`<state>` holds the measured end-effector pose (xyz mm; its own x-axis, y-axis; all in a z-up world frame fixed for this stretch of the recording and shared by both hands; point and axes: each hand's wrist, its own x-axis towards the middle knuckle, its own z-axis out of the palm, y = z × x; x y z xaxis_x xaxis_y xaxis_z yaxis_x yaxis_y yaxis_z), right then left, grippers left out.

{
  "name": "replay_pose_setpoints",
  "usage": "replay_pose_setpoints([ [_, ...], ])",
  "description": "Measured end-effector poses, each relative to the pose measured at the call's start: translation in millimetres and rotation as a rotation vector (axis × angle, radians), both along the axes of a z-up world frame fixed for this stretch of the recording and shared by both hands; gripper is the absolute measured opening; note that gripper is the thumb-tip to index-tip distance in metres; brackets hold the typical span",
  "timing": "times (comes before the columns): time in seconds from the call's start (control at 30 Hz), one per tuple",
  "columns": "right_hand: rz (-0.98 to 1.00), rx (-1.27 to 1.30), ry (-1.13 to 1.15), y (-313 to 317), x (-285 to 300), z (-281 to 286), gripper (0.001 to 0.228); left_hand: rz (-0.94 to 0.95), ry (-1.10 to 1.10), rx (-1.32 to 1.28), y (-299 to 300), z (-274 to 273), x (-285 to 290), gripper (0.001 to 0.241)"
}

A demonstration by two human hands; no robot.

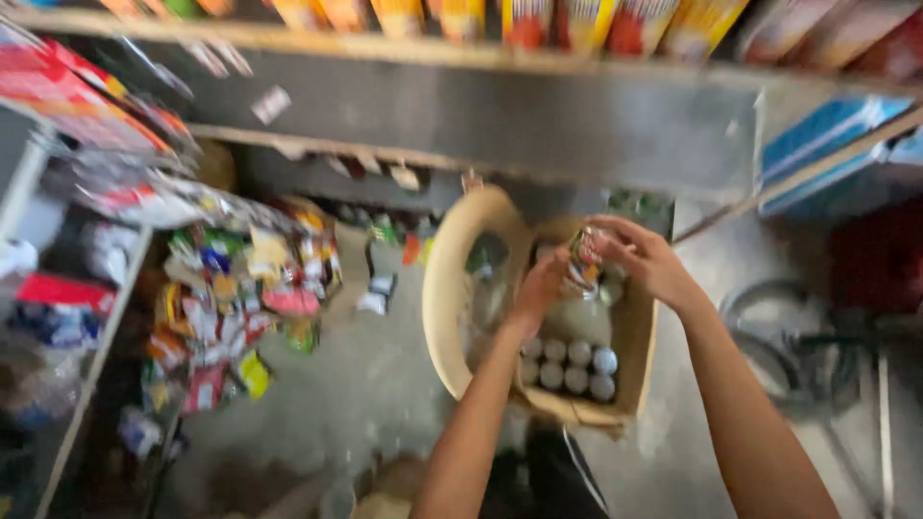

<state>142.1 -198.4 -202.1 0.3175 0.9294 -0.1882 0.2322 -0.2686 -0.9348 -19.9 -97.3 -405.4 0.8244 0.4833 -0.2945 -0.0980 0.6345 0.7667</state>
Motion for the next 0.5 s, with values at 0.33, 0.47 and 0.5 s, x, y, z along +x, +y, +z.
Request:
replay_pose_setpoints([
  [0.33,-0.011,0.379,-0.516,50,-19,235,0.054,0.016,-0.082,0.827,74,389,-18,0.069],
  [0.47,-0.049,0.596,-0.775,77,-22,322,0.054,0.360,-0.350,1.284,120,468,9,0.059],
  [0.5,-0.065,0.663,-0.863,85,-21,338,0.051,0.490,-0.349,1.396,135,480,21,0.059],
])
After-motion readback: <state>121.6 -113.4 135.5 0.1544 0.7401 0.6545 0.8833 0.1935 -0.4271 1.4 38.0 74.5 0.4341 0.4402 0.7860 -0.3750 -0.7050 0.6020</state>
